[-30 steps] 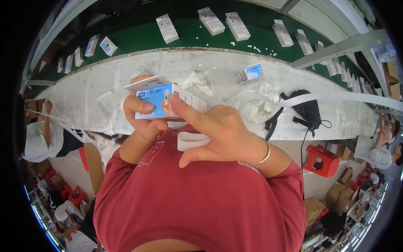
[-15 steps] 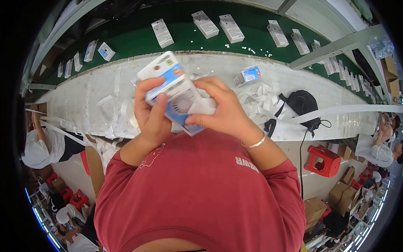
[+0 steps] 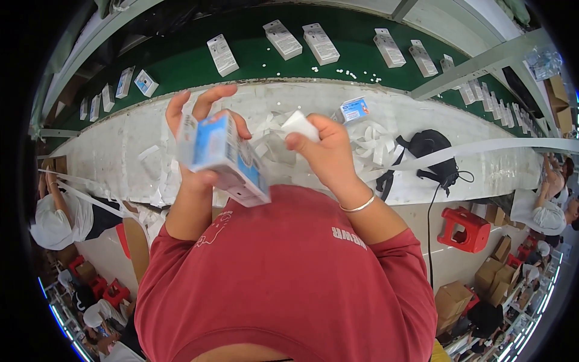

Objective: Packaging and labeling small portable fans at an industrial conveyor belt.

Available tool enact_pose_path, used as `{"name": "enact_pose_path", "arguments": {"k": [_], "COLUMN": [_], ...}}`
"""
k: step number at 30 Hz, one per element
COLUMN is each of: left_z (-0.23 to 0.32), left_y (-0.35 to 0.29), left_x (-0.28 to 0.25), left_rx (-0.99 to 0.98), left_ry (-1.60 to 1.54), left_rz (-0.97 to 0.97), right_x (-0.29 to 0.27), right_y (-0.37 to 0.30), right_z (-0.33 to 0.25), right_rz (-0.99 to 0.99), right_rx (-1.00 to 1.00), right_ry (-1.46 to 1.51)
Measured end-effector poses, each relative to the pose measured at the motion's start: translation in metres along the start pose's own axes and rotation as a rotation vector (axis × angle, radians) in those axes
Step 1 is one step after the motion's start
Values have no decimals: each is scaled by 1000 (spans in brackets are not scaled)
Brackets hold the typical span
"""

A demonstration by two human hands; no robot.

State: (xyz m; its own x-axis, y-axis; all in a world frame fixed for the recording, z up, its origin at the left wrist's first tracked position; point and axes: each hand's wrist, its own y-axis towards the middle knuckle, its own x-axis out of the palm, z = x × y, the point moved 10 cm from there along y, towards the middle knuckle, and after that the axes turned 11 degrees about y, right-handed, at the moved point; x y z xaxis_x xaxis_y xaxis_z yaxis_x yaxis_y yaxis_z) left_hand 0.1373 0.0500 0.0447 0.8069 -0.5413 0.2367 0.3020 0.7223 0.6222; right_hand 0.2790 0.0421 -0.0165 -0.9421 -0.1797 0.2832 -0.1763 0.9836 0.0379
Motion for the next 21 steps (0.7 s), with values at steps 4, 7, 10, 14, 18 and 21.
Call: {"name": "enact_pose_path", "arguments": {"k": [4,7,10,14,18,21], "left_z": [-3,-39,-38,-32,-25,-19], "left_y": [3,-12,-7,-3,-1,2], "left_x": [6,18,14,9,9,6], "left_rx": [-167,-638,-621,-593,-566,-487], "left_ry": [56,-307,-92,203,445,429], "left_rz": [47,160,129,72,-15,20], "right_x": [-10,0,14,20,22,26], "right_y": [2,4,4,1,0,4], "right_z": [-17,-31,-37,-39,-35,-52], "right_rz": [82,119,115,86,17,34], "right_rx": [-92,-131,-159,-162,-90,-142], "right_ry": [21,-88,-144,-193,-176,-32]}}
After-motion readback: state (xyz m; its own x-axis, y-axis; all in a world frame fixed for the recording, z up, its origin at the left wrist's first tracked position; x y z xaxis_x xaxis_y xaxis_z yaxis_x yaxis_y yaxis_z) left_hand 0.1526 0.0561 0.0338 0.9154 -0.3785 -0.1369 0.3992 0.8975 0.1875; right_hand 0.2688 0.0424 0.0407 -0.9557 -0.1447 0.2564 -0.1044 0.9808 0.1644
